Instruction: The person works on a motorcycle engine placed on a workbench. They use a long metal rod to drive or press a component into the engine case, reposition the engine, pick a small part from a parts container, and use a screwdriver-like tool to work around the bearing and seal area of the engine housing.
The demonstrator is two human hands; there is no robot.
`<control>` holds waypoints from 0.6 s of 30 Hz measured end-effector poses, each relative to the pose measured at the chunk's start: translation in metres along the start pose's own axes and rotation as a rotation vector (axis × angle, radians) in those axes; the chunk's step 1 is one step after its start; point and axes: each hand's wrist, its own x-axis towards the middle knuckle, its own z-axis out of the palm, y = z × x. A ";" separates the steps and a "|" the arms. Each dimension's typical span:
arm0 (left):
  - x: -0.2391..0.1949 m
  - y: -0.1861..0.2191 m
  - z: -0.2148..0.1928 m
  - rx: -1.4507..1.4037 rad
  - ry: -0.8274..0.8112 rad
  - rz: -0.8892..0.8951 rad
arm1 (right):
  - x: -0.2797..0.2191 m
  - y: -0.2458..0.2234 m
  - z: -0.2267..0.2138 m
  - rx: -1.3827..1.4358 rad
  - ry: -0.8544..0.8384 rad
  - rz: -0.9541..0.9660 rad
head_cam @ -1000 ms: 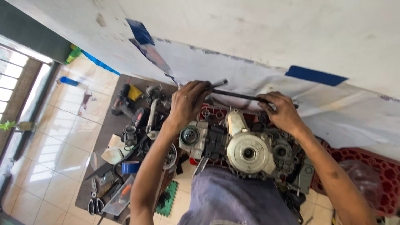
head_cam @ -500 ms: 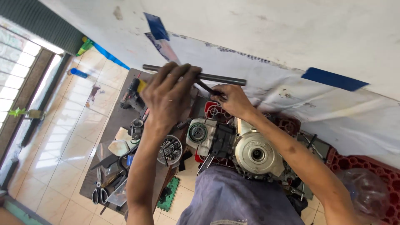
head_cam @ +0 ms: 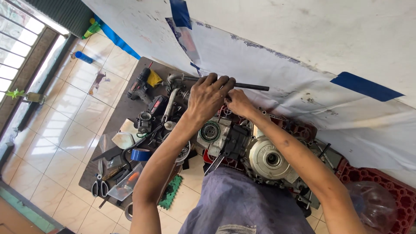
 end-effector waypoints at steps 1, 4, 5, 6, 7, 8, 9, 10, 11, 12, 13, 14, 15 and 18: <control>0.000 0.000 0.003 -0.001 0.000 0.004 | 0.000 0.001 0.000 0.000 0.004 0.002; 0.001 -0.001 0.007 -0.005 -0.003 -0.015 | 0.001 0.000 -0.001 0.055 0.043 -0.032; 0.002 -0.001 0.005 -0.020 -0.014 -0.017 | 0.000 -0.003 -0.003 0.071 0.017 0.016; 0.003 -0.001 0.003 -0.035 -0.025 -0.018 | -0.001 -0.006 -0.005 0.086 -0.010 0.064; 0.005 -0.001 0.002 -0.033 -0.024 -0.019 | 0.003 -0.002 -0.003 0.086 -0.010 0.062; 0.006 -0.001 0.002 -0.028 -0.039 -0.015 | 0.006 0.001 -0.002 0.066 -0.020 0.104; 0.007 0.001 0.001 -0.027 -0.055 -0.010 | 0.006 0.004 0.000 0.046 -0.031 0.150; 0.006 0.002 0.003 -0.030 -0.057 -0.010 | 0.004 0.005 0.000 0.046 -0.032 0.153; 0.006 0.002 0.004 -0.027 -0.055 -0.021 | 0.005 0.005 0.000 0.047 -0.019 0.115; 0.007 0.001 0.005 -0.023 -0.052 -0.032 | 0.005 0.006 -0.001 0.047 -0.006 0.078; 0.009 0.001 0.005 -0.023 -0.050 -0.032 | 0.007 0.005 -0.003 0.045 -0.005 0.076; 0.010 0.000 0.004 -0.028 -0.078 -0.033 | 0.008 0.004 -0.005 0.042 -0.027 0.093; 0.009 0.001 0.003 -0.035 -0.111 -0.034 | 0.006 0.003 -0.005 0.042 -0.052 0.112; -0.001 0.000 0.014 0.003 -0.070 -0.023 | 0.007 0.014 0.010 0.140 -0.186 0.283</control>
